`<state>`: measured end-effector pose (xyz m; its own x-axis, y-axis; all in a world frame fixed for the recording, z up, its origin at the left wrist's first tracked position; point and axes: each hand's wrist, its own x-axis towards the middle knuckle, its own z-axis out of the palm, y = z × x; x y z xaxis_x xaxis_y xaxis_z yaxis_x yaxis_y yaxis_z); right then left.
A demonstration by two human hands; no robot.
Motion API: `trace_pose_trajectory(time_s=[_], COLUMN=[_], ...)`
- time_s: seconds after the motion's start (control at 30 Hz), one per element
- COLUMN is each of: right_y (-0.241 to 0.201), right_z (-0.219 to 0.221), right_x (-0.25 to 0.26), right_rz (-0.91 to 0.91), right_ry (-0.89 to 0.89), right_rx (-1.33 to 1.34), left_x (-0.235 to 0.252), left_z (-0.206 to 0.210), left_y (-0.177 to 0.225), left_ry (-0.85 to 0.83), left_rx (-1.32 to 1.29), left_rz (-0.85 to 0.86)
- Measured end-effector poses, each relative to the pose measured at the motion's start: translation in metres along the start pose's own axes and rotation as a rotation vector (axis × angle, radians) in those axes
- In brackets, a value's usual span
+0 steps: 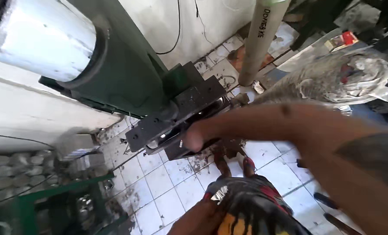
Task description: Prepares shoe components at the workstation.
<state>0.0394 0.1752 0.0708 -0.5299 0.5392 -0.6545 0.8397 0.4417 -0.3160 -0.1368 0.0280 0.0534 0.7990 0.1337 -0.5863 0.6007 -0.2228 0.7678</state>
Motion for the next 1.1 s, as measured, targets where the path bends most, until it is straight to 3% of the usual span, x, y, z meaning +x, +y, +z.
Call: trace_pose_trajectory(time_s=[0.07, 0.1, 0.13, 0.17, 0.2, 0.27, 0.3, 0.37, 0.43, 0.53, 0.67, 0.77, 0.87, 0.97, 1.1], right_y=[0.059, 0.112, 0.176, 0.214, 0.225, 0.193, 0.174, 0.133, 0.095, 0.071, 0.055, 0.067, 0.072, 0.079, 0.076], right_z=[-0.014, -0.012, 0.004, 0.001, -0.004, 0.027, 0.060, 0.155, 0.273, 0.438, 0.582, 0.585, 0.594, 0.613, 0.602], right_x=[-0.071, -0.105, -0.123, -0.153, -0.193, -0.253, -0.268, -0.289, -0.299, -0.281, -0.228, -0.224, -0.222, -0.220, -0.220], right_rz=[0.129, 0.053, -0.124, -0.106, 0.040, 0.290, 0.287, 0.290, 0.420, 0.688, 1.039, 1.079, 1.098, 1.133, 1.135], right_ry=[-0.011, 0.166, 0.526, 0.577, 0.518, 0.540, 0.579, 0.675, 0.678, 0.567, 0.582, 0.563, 0.580, 0.584, 0.598], right_rx=[0.148, 0.176, 0.201, 0.269, 0.357, 0.580, 0.602, 0.589, 0.742, 0.944, 1.074, 1.124, 1.184, 1.242, 1.243], left_x=[0.017, 0.028, 0.040, 0.056, 0.072, 0.103, 0.115, 0.132, 0.161, 0.228, 0.357, 0.453, 0.514, 0.530, 0.535], left_z=[-0.003, -0.004, -0.002, 0.006, 0.018, 0.046, 0.055, 0.051, 0.035, 0.006, -0.006, 0.000, -0.002, -0.002, -0.003], left_y=[0.003, -0.002, -0.010, -0.019, -0.022, -0.012, 0.000, 0.026, 0.058, 0.122, 0.203, 0.246, 0.254, 0.253, 0.236], left_ry=[-0.231, -0.313, -0.371, -0.428, -0.479, -0.534, -0.517, -0.432, -0.273, -0.123, -0.114, -0.179, -0.281, -0.321, -0.297], left_rx=[0.025, -0.035, -0.132, -0.238, -0.315, -0.368, -0.354, -0.278, -0.167, 0.130, 0.667, 0.958, 1.138, 1.167, 1.059], left_rz=[-0.027, 0.007, 0.070, 0.133, 0.192, 0.289, 0.301, 0.261, 0.192, 0.107, 0.155, 0.266, 0.286, 0.210, 0.263])
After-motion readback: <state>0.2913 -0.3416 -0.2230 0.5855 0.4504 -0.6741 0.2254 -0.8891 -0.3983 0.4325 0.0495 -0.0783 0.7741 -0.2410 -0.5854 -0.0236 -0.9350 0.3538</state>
